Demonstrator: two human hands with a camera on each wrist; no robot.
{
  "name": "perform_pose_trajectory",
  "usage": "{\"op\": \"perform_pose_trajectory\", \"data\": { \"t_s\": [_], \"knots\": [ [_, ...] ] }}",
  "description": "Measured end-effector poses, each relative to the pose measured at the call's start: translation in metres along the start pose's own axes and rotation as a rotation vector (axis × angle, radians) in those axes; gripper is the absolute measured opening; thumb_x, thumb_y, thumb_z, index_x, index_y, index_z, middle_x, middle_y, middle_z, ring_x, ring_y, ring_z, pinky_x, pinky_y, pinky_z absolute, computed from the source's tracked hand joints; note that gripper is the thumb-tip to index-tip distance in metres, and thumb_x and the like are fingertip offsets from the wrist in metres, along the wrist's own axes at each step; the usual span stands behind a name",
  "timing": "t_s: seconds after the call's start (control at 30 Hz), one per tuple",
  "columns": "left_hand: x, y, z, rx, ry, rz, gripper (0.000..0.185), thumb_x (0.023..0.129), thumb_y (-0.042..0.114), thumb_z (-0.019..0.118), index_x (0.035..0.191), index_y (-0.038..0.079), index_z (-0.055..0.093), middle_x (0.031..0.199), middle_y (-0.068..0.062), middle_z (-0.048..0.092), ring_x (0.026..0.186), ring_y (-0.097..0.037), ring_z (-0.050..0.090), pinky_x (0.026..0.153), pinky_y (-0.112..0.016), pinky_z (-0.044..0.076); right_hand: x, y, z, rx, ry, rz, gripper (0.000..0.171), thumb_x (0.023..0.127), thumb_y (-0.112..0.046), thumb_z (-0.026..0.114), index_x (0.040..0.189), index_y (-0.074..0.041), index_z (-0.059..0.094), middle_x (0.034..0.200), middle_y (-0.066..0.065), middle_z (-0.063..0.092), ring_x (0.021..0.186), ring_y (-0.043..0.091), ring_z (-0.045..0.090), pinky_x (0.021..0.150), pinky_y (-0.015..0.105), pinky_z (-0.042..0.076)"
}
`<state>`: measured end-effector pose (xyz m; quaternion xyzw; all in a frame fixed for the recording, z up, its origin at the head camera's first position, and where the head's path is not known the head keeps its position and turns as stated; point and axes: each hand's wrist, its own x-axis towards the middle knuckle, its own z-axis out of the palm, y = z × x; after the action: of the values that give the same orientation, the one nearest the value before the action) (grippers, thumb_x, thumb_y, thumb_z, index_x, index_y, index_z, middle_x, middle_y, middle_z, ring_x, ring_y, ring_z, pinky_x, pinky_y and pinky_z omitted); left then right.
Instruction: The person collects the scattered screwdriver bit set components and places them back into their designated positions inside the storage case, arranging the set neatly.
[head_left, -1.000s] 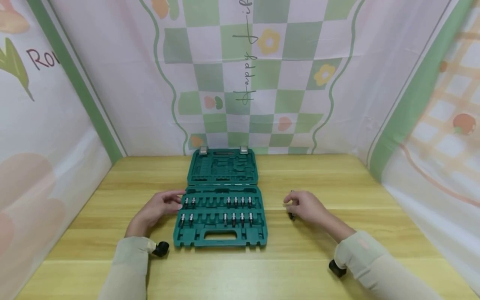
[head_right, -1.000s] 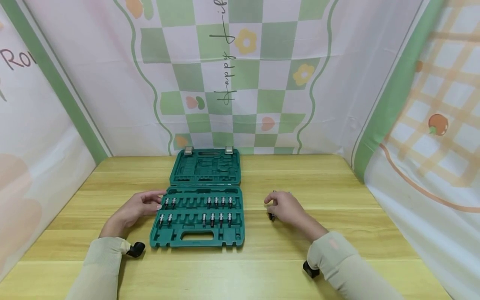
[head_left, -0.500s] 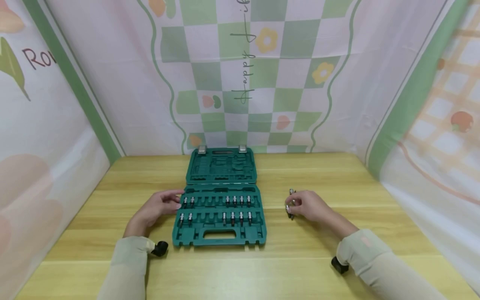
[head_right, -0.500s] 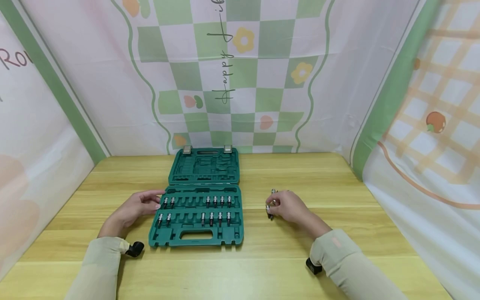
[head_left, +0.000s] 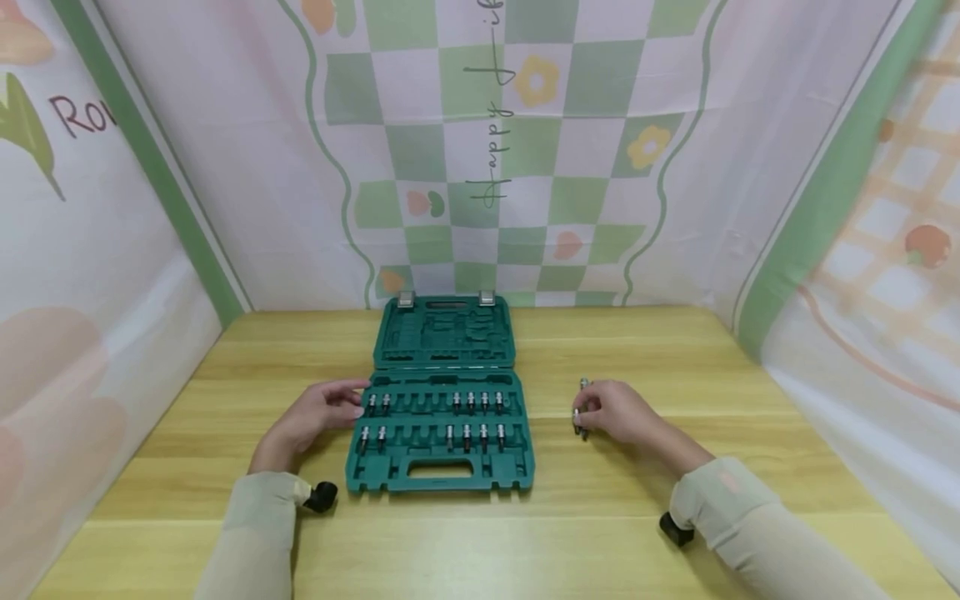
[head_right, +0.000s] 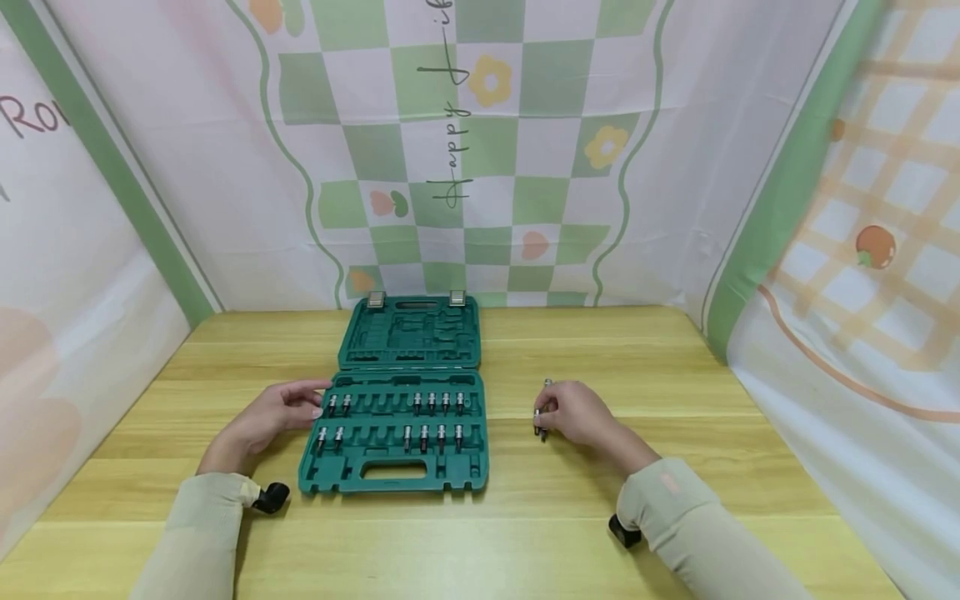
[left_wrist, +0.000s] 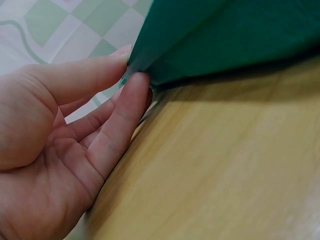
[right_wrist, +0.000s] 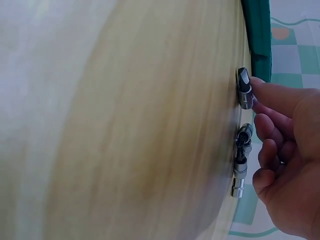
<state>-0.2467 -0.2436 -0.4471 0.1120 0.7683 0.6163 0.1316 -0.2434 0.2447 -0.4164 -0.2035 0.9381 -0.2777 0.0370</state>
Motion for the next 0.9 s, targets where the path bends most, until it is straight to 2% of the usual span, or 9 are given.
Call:
{"op": "perform_pose_trajectory", "data": {
  "t_s": [0.37, 0.5, 0.9],
  "knots": [
    [0.000, 0.000, -0.001, 0.015, 0.005, -0.009, 0.050, 0.093, -0.006, 0.058, 0.141, -0.002, 0.047, 0.115, -0.021, 0.053, 0.094, -0.024, 0.057, 0.081, -0.031, 0.055, 0.010, -0.005, 0.000, -0.036, 0.054, -0.028, 0.010, 0.082, -0.009, 0.077, 0.082, -0.010, 0.067, 0.076, -0.004, 0.062, 0.072, 0.012, 0.056, 0.068, 0.033, 0.049],
    [0.000, -0.001, -0.002, 0.013, 0.008, -0.010, 0.050, 0.093, -0.006, 0.058, 0.141, -0.002, 0.047, 0.115, -0.021, 0.053, 0.094, -0.024, 0.057, 0.081, -0.031, 0.055, 0.013, -0.008, 0.001, -0.014, 0.047, -0.024, 0.010, 0.083, -0.008, 0.076, 0.083, -0.009, 0.066, 0.076, -0.004, 0.061, 0.071, 0.013, 0.056, 0.066, 0.033, 0.049],
    [0.000, -0.001, -0.001, 0.002, 0.001, -0.011, 0.050, 0.093, -0.004, 0.060, 0.141, -0.002, 0.046, 0.114, -0.021, 0.053, 0.094, -0.024, 0.058, 0.082, -0.033, 0.055, 0.025, -0.015, 0.005, 0.059, 0.052, 0.096, 0.007, 0.086, -0.004, 0.070, 0.088, -0.007, 0.063, 0.078, 0.001, 0.062, 0.072, 0.017, 0.057, 0.062, 0.032, 0.049]
  ]
}}
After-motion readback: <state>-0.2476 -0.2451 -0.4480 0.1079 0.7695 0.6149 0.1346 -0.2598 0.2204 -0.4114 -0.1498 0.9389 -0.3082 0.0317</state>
